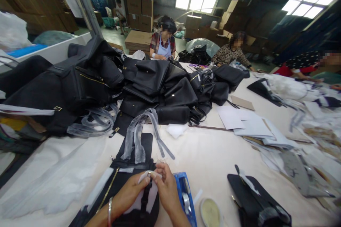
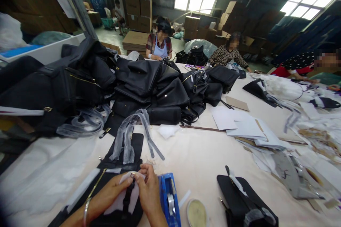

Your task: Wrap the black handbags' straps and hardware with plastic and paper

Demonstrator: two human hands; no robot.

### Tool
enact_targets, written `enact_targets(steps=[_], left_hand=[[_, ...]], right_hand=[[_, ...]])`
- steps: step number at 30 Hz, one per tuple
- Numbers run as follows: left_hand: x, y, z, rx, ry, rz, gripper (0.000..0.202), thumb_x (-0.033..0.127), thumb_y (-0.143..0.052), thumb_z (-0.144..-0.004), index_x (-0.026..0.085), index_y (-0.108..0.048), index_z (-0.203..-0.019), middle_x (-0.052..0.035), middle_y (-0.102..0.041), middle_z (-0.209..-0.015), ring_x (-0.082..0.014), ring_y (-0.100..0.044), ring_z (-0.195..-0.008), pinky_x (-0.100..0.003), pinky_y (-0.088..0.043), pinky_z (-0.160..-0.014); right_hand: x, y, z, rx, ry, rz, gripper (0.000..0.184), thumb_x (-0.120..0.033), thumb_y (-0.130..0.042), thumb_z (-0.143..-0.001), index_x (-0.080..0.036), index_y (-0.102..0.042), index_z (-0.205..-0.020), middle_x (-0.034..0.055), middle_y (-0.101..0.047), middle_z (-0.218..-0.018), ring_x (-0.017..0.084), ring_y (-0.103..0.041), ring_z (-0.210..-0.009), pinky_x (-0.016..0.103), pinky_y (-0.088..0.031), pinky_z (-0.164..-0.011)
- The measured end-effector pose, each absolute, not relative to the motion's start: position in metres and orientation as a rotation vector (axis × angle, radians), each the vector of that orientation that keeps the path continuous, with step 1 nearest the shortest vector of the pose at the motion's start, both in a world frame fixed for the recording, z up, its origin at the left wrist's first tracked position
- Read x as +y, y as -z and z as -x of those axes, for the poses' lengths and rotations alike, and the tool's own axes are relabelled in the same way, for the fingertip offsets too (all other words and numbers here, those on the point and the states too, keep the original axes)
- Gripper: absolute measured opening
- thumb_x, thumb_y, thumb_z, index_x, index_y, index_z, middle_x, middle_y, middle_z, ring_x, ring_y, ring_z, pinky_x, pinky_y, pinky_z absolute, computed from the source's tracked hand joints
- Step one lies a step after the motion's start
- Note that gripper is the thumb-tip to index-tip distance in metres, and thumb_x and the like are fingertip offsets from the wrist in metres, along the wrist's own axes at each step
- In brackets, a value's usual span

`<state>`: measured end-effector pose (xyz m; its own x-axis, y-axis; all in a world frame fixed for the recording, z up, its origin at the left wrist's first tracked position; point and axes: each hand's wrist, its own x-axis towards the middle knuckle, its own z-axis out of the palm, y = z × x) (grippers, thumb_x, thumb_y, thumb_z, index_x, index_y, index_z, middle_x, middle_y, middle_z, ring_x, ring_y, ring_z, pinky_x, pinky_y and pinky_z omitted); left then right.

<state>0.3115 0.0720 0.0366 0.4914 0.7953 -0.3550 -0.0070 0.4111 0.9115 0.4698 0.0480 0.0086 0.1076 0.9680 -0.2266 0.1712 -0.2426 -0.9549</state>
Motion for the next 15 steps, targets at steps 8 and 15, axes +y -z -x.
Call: enact_targets(steps=[8, 15], left_hand=[[0.070, -0.026, -0.316, 1.029, -0.596, -1.027, 0.036, 0.040, -0.058, -0.086, 0.020, -0.068, -0.113, -0.0056, -0.072, -0.109, -0.0283, -0.059, -0.106, -0.035, -0.041, -0.097], [0.051, -0.021, -0.319, 0.896, -0.655, -0.578, 0.038, 0.038, -0.058, -0.087, 0.017, -0.063, -0.119, -0.0089, -0.073, -0.101, -0.0263, -0.066, -0.092, -0.037, -0.047, -0.087]], right_hand=[[0.060, -0.015, -0.481, -1.212, -1.411, 1.454, 0.019, -0.034, -0.059, -0.083, -0.019, -0.069, -0.087, 0.0020, -0.070, -0.082, 0.019, -0.063, -0.078, 0.029, -0.047, -0.073], [0.066, -0.022, -0.484, -1.337, -1.355, 1.455, 0.016, -0.028, -0.057, -0.084, -0.018, -0.070, -0.086, 0.0015, -0.068, -0.083, 0.017, -0.061, -0.080, 0.027, -0.045, -0.073]])
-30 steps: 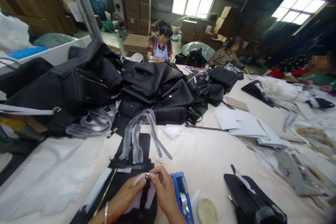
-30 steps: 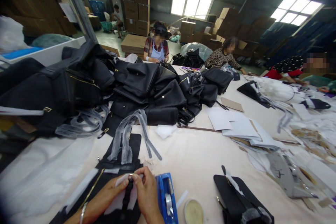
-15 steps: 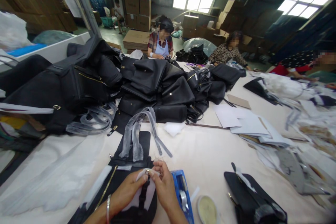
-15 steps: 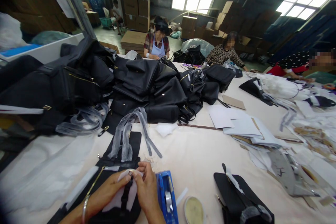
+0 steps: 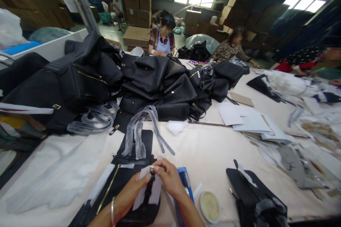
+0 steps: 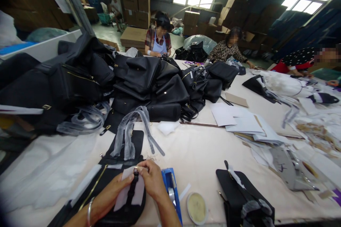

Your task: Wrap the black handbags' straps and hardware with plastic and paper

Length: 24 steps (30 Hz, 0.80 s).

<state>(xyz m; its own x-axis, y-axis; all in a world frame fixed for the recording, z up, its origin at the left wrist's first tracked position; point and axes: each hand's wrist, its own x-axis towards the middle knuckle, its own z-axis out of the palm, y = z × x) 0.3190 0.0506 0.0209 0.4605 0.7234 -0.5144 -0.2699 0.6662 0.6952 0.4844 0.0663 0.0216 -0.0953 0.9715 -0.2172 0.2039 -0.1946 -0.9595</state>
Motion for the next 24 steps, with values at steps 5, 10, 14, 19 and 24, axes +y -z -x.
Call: enact_targets(steps=[5, 10, 14, 19, 24], left_hand=[[0.051, -0.021, -0.319, 0.920, -0.687, -0.594, 0.038, 0.038, -0.062, -0.085, 0.018, -0.064, -0.117, -0.0082, -0.073, -0.102, -0.0252, -0.065, -0.094, -0.035, -0.047, -0.087], [0.056, -0.021, -0.322, 0.986, -0.675, -0.686, 0.040, 0.041, -0.064, -0.082, 0.018, -0.066, -0.115, -0.0077, -0.074, -0.100, -0.0260, -0.065, -0.093, -0.035, -0.047, -0.088], [0.059, -0.025, -0.325, 1.100, -0.719, -0.784, 0.036, 0.041, -0.063, -0.082, 0.020, -0.069, -0.112, -0.0057, -0.072, -0.106, -0.0271, -0.061, -0.103, -0.036, -0.042, -0.098], [0.058, -0.031, -0.327, 1.027, -0.737, -0.745, 0.034, 0.039, -0.058, -0.086, 0.019, -0.069, -0.111, -0.0075, -0.072, -0.107, -0.0256, -0.062, -0.101, -0.035, -0.040, -0.100], [0.054, -0.023, -0.327, 1.071, -0.690, -0.685, 0.036, 0.042, -0.061, -0.084, 0.015, -0.069, -0.106, -0.0076, -0.073, -0.085, -0.0202, -0.064, -0.075, -0.030, -0.049, -0.075]], right_hand=[[0.069, -0.023, -0.486, -1.391, -1.317, 1.441, 0.016, -0.026, -0.055, -0.084, -0.019, -0.070, -0.086, 0.0010, -0.067, -0.084, 0.017, -0.061, -0.082, 0.027, -0.044, -0.074], [0.071, -0.026, -0.483, -1.418, -1.254, 1.446, 0.016, -0.027, -0.055, -0.084, -0.019, -0.070, -0.085, 0.0010, -0.066, -0.083, 0.016, -0.060, -0.081, 0.027, -0.044, -0.074], [0.067, -0.023, -0.480, -1.316, -1.281, 1.437, 0.017, -0.032, -0.058, -0.084, -0.020, -0.070, -0.087, 0.0018, -0.067, -0.084, 0.017, -0.060, -0.082, 0.028, -0.045, -0.076], [0.051, -0.007, -0.487, -0.799, -1.616, 1.255, 0.042, -0.051, -0.051, -0.087, -0.022, -0.062, -0.116, 0.0066, -0.066, -0.099, 0.020, -0.062, -0.085, 0.032, -0.050, -0.072], [0.039, -0.002, -0.484, -0.790, -1.734, 1.163, 0.040, -0.049, -0.061, -0.082, -0.022, -0.065, -0.112, 0.0034, -0.066, -0.088, 0.016, -0.058, -0.072, 0.029, -0.047, -0.068]])
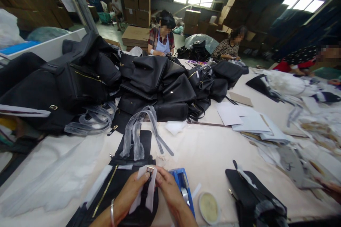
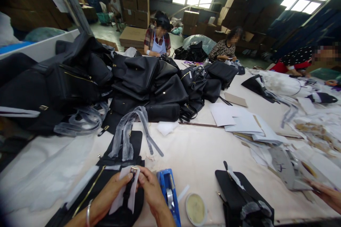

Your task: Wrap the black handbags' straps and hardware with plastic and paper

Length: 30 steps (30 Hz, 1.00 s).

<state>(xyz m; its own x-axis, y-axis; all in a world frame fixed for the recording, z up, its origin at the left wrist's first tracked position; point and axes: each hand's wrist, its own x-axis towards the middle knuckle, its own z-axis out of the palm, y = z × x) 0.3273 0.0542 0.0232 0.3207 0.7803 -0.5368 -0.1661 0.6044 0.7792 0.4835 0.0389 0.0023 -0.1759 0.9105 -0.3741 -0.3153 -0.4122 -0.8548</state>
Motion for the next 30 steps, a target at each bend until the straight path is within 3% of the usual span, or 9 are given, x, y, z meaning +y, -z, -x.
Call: enact_targets(steps=[4, 8, 14, 16, 20, 25, 28, 30], left_hand=[[0.055, -0.024, -0.329, 1.058, -0.646, -0.748, 0.039, 0.047, -0.059, -0.084, 0.012, -0.070, -0.098, -0.0055, -0.069, -0.069, -0.0177, -0.061, -0.063, -0.026, -0.046, -0.062], [0.060, -0.027, -0.334, 1.059, -0.613, -0.890, 0.045, 0.052, -0.054, -0.085, 0.012, -0.071, -0.096, -0.0037, -0.067, -0.061, -0.0176, -0.059, -0.059, -0.026, -0.045, -0.060], [0.061, -0.022, -0.340, 1.008, -0.597, -0.877, 0.047, 0.053, -0.052, -0.086, 0.011, -0.072, -0.095, -0.0049, -0.070, -0.067, -0.0188, -0.060, -0.062, -0.028, -0.047, -0.065], [0.057, -0.023, -0.339, 0.985, -0.603, -0.788, 0.043, 0.050, -0.056, -0.085, 0.012, -0.072, -0.097, -0.0061, -0.072, -0.072, -0.0203, -0.062, -0.067, -0.030, -0.048, -0.069], [0.046, -0.027, -0.336, 0.983, -0.734, -0.698, 0.036, 0.042, -0.059, -0.085, 0.015, -0.069, -0.107, -0.0073, -0.074, -0.095, -0.0235, -0.064, -0.088, -0.033, -0.047, -0.087], [0.040, -0.023, -0.335, 1.084, -0.777, -0.793, 0.042, 0.044, -0.056, -0.087, 0.016, -0.063, -0.117, -0.0082, -0.070, -0.110, -0.0264, -0.060, -0.106, -0.037, -0.040, -0.102], [0.043, -0.017, -0.339, 1.133, -0.795, -0.960, 0.041, 0.045, -0.057, -0.086, 0.016, -0.065, -0.113, -0.0076, -0.069, -0.112, -0.0262, -0.059, -0.105, -0.036, -0.038, -0.102], [0.045, -0.013, -0.341, 1.140, -0.778, -1.017, 0.040, 0.046, -0.054, -0.087, 0.015, -0.066, -0.108, -0.0071, -0.071, -0.102, -0.0241, -0.063, -0.094, -0.032, -0.046, -0.091]], right_hand=[[0.040, -0.006, -0.476, -0.820, -1.768, 1.088, 0.037, -0.046, -0.064, -0.082, -0.021, -0.065, -0.109, -0.0020, -0.057, -0.067, 0.012, -0.049, -0.058, 0.024, -0.043, -0.058], [0.043, -0.004, -0.473, -0.872, -1.670, 1.160, 0.033, -0.046, -0.061, -0.083, -0.018, -0.066, -0.100, -0.0041, -0.051, -0.060, 0.010, -0.045, -0.052, 0.021, -0.040, -0.051], [0.037, 0.005, -0.471, -0.936, -1.457, 1.409, 0.033, -0.049, -0.053, -0.087, -0.017, -0.064, -0.089, -0.0062, -0.046, -0.052, 0.010, -0.043, -0.043, 0.020, -0.036, -0.043], [0.033, 0.006, -0.468, -0.942, -1.363, 1.487, 0.032, -0.048, -0.052, -0.087, -0.018, -0.063, -0.085, -0.0045, -0.051, -0.057, 0.011, -0.048, -0.049, 0.021, -0.038, -0.046], [0.029, 0.003, -0.458, -1.015, -1.161, 1.569, 0.026, -0.040, -0.051, -0.089, -0.019, -0.061, -0.079, -0.0001, -0.063, -0.072, 0.016, -0.058, -0.072, 0.023, -0.044, -0.065], [0.032, -0.002, -0.445, -1.039, -1.079, 1.601, 0.022, -0.037, -0.049, -0.090, -0.020, -0.061, -0.084, 0.0014, -0.065, -0.080, 0.018, -0.060, -0.077, 0.025, -0.044, -0.071], [0.034, -0.002, -0.445, -0.998, -1.063, 1.637, 0.022, -0.036, -0.048, -0.089, -0.020, -0.062, -0.085, 0.0021, -0.066, -0.079, 0.018, -0.060, -0.076, 0.026, -0.044, -0.071], [0.036, -0.002, -0.452, -1.013, -1.101, 1.611, 0.021, -0.035, -0.049, -0.089, -0.019, -0.063, -0.085, 0.0025, -0.066, -0.081, 0.018, -0.060, -0.077, 0.026, -0.044, -0.072]])
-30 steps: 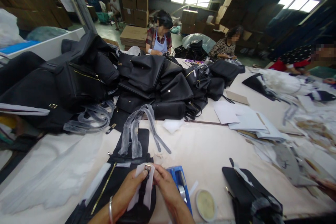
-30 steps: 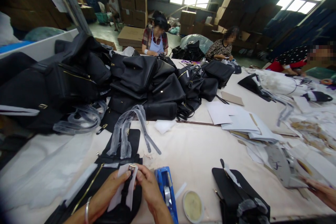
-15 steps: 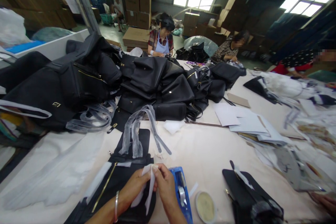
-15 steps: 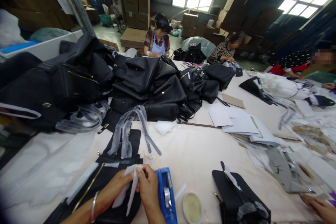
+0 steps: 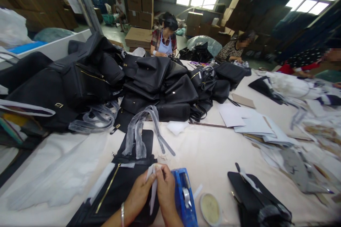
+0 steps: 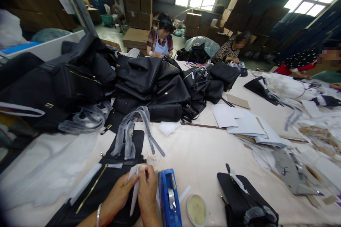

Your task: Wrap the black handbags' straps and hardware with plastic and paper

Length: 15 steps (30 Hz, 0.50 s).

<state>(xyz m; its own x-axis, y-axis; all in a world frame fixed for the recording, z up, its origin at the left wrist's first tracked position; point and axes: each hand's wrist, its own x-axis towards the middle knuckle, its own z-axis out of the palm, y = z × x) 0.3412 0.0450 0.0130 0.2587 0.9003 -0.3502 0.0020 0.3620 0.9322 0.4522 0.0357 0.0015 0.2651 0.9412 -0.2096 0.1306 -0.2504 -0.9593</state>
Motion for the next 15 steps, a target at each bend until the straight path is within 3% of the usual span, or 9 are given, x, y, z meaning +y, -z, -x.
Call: enact_targets(steps=[2, 5, 8, 11, 15], left_hand=[[0.047, -0.010, -0.343, 1.156, -0.721, -0.997, 0.043, 0.051, -0.050, -0.088, 0.014, -0.066, -0.102, -0.0053, -0.071, -0.082, -0.0205, -0.064, -0.074, -0.028, -0.050, -0.070], [0.051, -0.006, -0.345, 1.173, -0.599, -0.934, 0.048, 0.058, -0.047, -0.086, 0.013, -0.066, -0.090, -0.0012, -0.064, -0.062, -0.0147, -0.057, -0.052, -0.023, -0.043, -0.050], [0.056, -0.004, -0.350, 1.087, -0.483, -0.959, 0.051, 0.061, -0.048, -0.083, 0.013, -0.064, -0.076, -0.0004, -0.061, -0.055, -0.0117, -0.052, -0.044, -0.020, -0.038, -0.044], [0.060, 0.000, -0.356, 1.005, -0.423, -0.956, 0.054, 0.064, -0.048, -0.082, 0.013, -0.062, -0.073, -0.0014, -0.060, -0.053, -0.0114, -0.050, -0.040, -0.020, -0.036, -0.041], [0.055, 0.002, -0.360, 0.933, -0.450, -0.927, 0.051, 0.061, -0.048, -0.083, 0.012, -0.064, -0.087, -0.0049, -0.065, -0.071, -0.0140, -0.058, -0.057, -0.024, -0.046, -0.056]], right_hand=[[0.039, -0.003, -0.465, -1.094, -1.160, 1.574, 0.021, -0.035, -0.051, -0.087, -0.019, -0.064, -0.083, 0.0021, -0.065, -0.080, 0.018, -0.060, -0.076, 0.026, -0.044, -0.070], [0.046, -0.010, -0.490, -1.271, -1.243, 1.557, 0.016, -0.033, -0.059, -0.083, -0.019, -0.067, -0.084, 0.0004, -0.064, -0.077, 0.016, -0.058, -0.070, 0.025, -0.043, -0.066], [0.053, -0.016, -0.512, -1.417, -1.351, 1.518, 0.018, -0.031, -0.059, -0.082, -0.020, -0.068, -0.093, -0.0006, -0.065, -0.076, 0.015, -0.058, -0.068, 0.024, -0.042, -0.064], [0.053, -0.015, -0.523, -1.458, -1.391, 1.534, 0.018, -0.032, -0.056, -0.085, -0.019, -0.068, -0.085, -0.0012, -0.064, -0.068, 0.014, -0.057, -0.063, 0.023, -0.040, -0.060], [0.047, -0.003, -0.524, -1.364, -1.367, 1.614, 0.023, -0.037, -0.053, -0.087, -0.018, -0.064, -0.083, -0.0014, -0.063, -0.064, 0.013, -0.055, -0.056, 0.021, -0.039, -0.054]])
